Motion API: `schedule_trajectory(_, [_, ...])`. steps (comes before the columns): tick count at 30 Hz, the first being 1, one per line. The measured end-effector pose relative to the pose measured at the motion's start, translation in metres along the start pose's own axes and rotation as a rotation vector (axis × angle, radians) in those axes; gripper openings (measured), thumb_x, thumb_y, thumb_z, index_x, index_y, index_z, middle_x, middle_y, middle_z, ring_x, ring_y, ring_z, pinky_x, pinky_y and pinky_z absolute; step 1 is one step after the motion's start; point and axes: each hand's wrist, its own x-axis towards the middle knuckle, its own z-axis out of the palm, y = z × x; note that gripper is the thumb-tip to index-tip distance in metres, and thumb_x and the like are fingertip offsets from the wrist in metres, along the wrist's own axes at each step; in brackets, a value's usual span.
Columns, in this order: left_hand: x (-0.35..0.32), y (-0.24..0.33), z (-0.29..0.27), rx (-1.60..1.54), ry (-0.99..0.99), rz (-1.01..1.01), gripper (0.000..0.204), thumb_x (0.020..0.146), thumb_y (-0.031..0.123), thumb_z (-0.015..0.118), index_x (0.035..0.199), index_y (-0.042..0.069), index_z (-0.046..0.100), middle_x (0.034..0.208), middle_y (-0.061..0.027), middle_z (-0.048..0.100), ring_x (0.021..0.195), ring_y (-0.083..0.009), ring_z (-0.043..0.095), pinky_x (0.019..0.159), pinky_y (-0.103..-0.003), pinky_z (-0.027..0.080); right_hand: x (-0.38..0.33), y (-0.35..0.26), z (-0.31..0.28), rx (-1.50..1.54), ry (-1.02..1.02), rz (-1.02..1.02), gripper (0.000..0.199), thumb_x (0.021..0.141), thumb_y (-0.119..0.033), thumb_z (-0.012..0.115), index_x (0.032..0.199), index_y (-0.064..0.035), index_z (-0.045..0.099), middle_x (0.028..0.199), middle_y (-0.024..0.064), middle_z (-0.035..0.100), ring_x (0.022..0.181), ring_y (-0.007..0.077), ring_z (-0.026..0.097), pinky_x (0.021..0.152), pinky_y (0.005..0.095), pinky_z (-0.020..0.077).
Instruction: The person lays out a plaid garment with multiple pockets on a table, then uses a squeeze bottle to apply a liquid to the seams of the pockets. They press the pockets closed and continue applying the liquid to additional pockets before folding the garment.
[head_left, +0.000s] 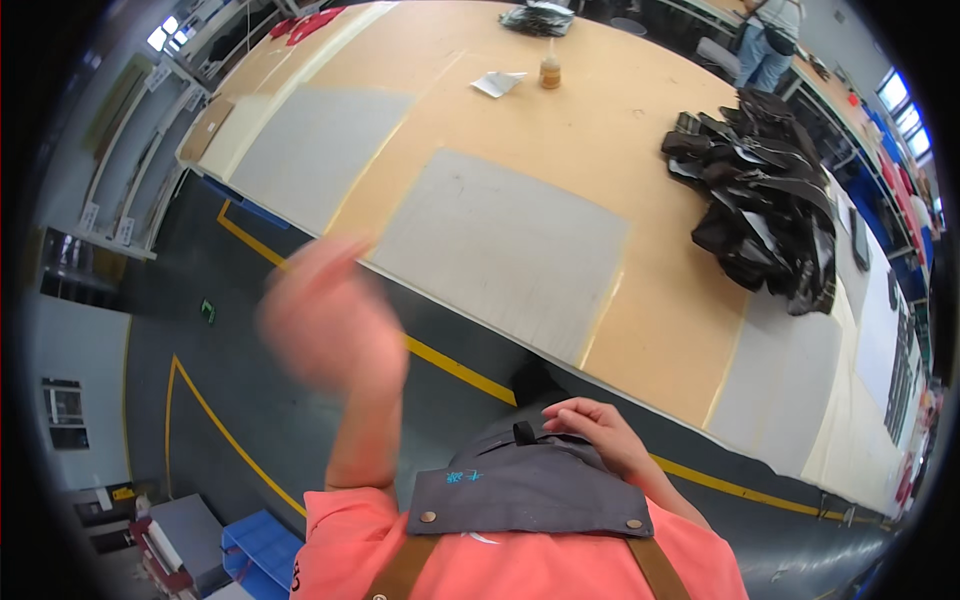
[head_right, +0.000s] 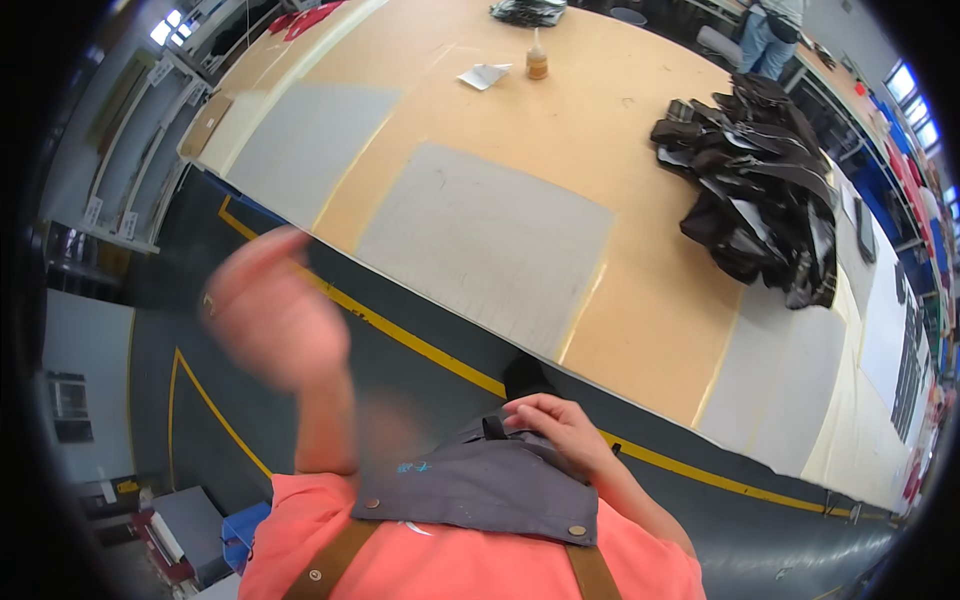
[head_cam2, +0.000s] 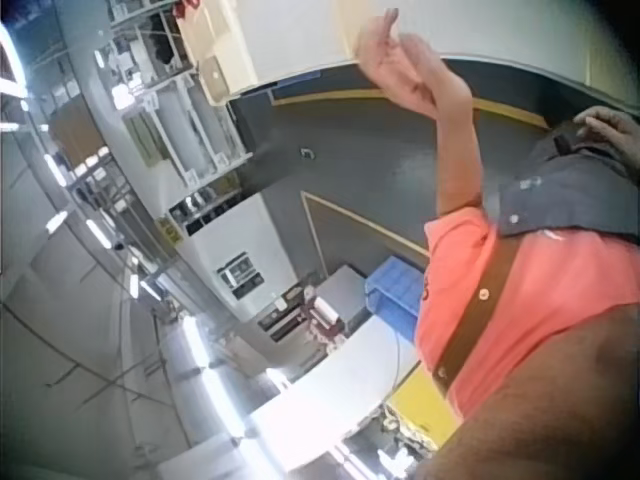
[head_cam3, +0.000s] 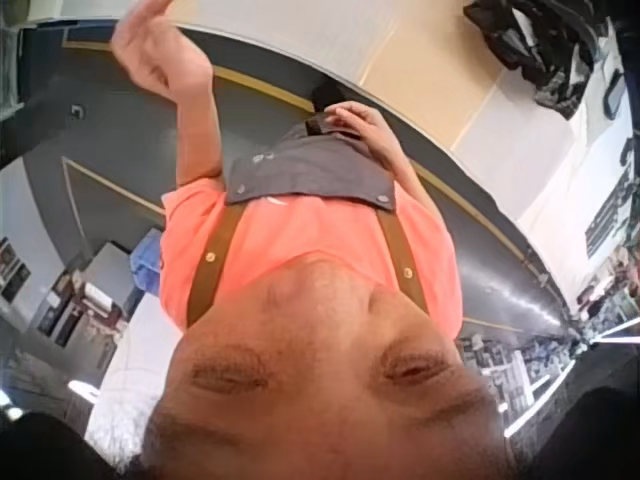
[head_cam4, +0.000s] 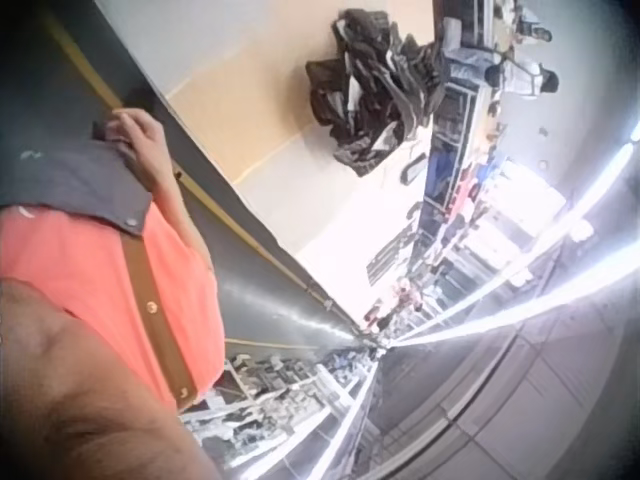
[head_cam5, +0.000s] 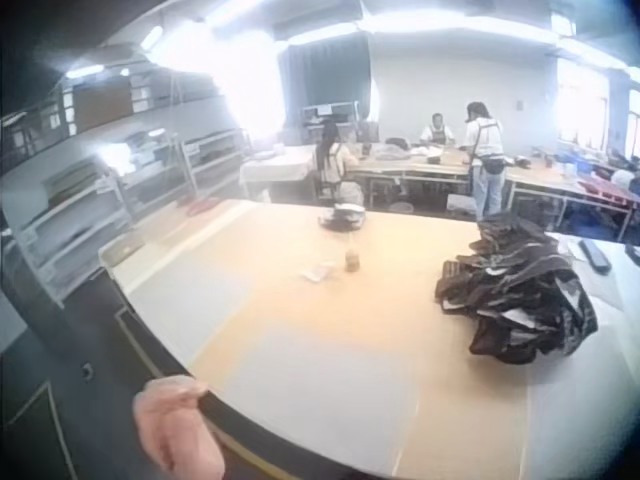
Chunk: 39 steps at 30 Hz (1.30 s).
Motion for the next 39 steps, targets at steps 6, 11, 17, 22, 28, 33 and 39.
schedule_trajectory(6, [-0.048, -0.199, 0.018, 0.132, -0.195, -0.607, 0.021, 0.089, 0.011, 0.060, 0.107, 0.001, 0.066, 0.103, -0.0097, 0.067, 0.092, -0.0150, 0.064, 0.082, -0.027, 0.049, 0.120, -0.047, -0.052, -0.104, 0.043, -0.086, 0.030, 0.095, -0.025, 0.054, 0.110, -0.0006, 0.063, 0.095, 0.0062, 0.067, 0.095, 0.0119, 0.059, 0.090, 0.0276, 0.0437])
schedule_trajectory(11, [-0.062, -0.222, -0.003, 0.252, -0.132, -0.788, 0.018, 0.088, 0.013, 0.061, 0.102, 0.003, 0.068, 0.100, -0.0088, 0.067, 0.087, -0.0162, 0.065, 0.077, -0.028, 0.051, 0.227, -0.111, -0.066, -0.358, 0.011, -0.177, 0.033, 0.096, -0.027, 0.054, 0.108, 0.0013, 0.063, 0.093, 0.0064, 0.067, 0.093, 0.0129, 0.059, 0.088, 0.0280, 0.0441])
schedule_trajectory(17, [0.005, -0.247, 0.025, 0.357, -0.210, -0.605, 0.019, 0.087, 0.015, 0.062, 0.103, 0.005, 0.068, 0.100, -0.0102, 0.067, 0.088, -0.0192, 0.064, 0.074, -0.030, 0.051, 0.307, -0.149, -0.061, -0.550, -0.012, -0.201, 0.032, 0.094, -0.026, 0.053, 0.110, 0.0005, 0.063, 0.095, 0.0087, 0.068, 0.091, 0.0151, 0.061, 0.083, 0.0286, 0.0464])
schedule_trajectory(22, [0.090, -0.302, 0.057, 0.367, -0.328, -0.404, 0.018, 0.085, 0.012, 0.063, 0.102, 0.007, 0.066, 0.102, -0.0093, 0.065, 0.093, -0.0227, 0.061, 0.074, -0.033, 0.050, 0.346, -0.174, -0.066, -0.615, 0.108, -0.125, 0.033, 0.094, -0.027, 0.055, 0.114, -0.0013, 0.062, 0.098, 0.0057, 0.065, 0.092, 0.0135, 0.060, 0.083, 0.0291, 0.0456])
schedule_trajectory(28, [0.181, -0.378, 0.074, 0.537, -0.285, -0.083, 0.025, 0.078, 0.010, 0.065, 0.103, 0.010, 0.063, 0.104, -0.0096, 0.059, 0.104, -0.0300, 0.052, 0.091, -0.042, 0.040, 0.435, -0.231, -0.100, -0.535, 0.316, -0.239, 0.038, 0.094, -0.027, 0.055, 0.122, -0.0019, 0.057, 0.106, 0.0062, 0.062, 0.091, 0.0142, 0.060, 0.084, 0.0287, 0.0452])
schedule_trajectory(33, [0.225, -0.437, 0.046, 0.702, -0.188, 0.038, 0.027, 0.079, 0.013, 0.065, 0.106, 0.011, 0.061, 0.110, -0.0102, 0.055, 0.105, -0.0301, 0.049, 0.092, -0.046, 0.037, 0.541, -0.280, -0.120, -0.085, 0.484, -0.172, 0.061, 0.092, -0.031, 0.056, 0.142, -0.0049, 0.032, 0.129, 0.0077, 0.048, 0.113, 0.0180, 0.049, 0.091, 0.0344, 0.0433])
schedule_trajectory(39, [0.217, -0.464, 0.033, 0.667, -0.199, 0.023, 0.026, 0.081, 0.014, 0.063, 0.107, 0.011, 0.060, 0.111, -0.0089, 0.054, 0.109, -0.0288, 0.050, 0.095, -0.044, 0.036, 0.673, -0.314, -0.146, -0.013, 0.642, -0.253, 0.068, 0.088, -0.026, 0.057, 0.146, -0.0116, 0.023, 0.130, 0.0035, 0.045, 0.111, 0.0171, 0.043, 0.083, 0.0358, 0.0398])
